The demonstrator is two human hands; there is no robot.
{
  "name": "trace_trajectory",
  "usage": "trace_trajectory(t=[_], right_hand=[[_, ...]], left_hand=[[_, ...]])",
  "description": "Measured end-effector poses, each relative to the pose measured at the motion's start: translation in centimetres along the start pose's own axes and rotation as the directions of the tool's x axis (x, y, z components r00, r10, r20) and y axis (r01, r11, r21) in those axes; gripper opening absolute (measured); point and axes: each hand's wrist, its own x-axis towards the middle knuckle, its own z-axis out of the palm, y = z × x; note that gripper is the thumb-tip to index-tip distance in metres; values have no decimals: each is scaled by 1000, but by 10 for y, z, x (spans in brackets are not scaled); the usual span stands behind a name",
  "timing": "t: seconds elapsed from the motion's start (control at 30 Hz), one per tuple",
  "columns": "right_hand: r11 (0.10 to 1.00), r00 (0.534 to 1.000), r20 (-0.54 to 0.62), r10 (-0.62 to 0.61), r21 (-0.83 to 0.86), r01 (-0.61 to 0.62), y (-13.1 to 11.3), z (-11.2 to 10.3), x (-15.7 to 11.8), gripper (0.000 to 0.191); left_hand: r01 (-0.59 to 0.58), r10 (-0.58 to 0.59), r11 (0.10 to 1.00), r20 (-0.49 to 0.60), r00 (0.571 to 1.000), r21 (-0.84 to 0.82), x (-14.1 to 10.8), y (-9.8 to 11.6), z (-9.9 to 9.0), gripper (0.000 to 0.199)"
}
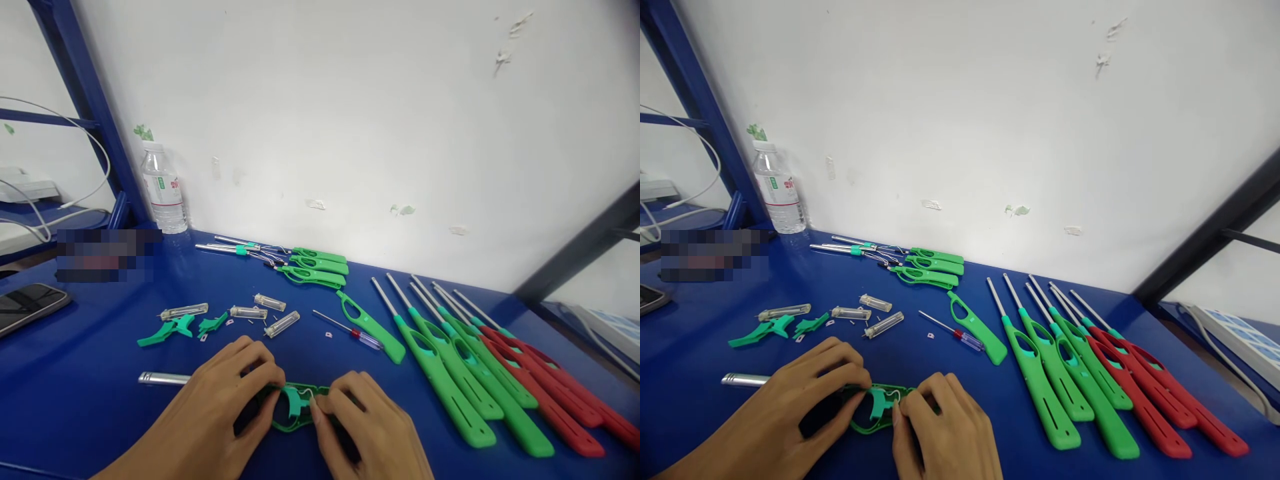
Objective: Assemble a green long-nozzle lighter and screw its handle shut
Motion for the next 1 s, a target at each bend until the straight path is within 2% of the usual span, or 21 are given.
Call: trace_trajectory(t=[0.3, 0.47, 0.63, 0.83, 1.0], right_hand=[[1000, 999, -29, -20, -15, 20, 0, 0, 2, 29], [999, 999, -24, -27, -25, 26, 1, 0, 2, 28], [1000, 1000, -19, -20, -13, 20, 1, -1, 1, 27], [1000, 1000, -12, -8, -4, 8, 0, -1, 0, 28], [1000, 1000, -16, 2, -3, -2, 0, 1, 0, 30]], left_hand=[[-7, 7, 1000, 35, 999, 10, -2, -3, -1, 28], [34, -36, 998, 53, 998, 51, 1, -1, 2, 10], [45, -49, 997, 54, 997, 69, 4, -1, 4, 19], [51, -54, 998, 69, 996, 48, 0, -2, 2, 12], [13, -13, 1000, 29, 999, -1, -1, -2, 1, 27]])
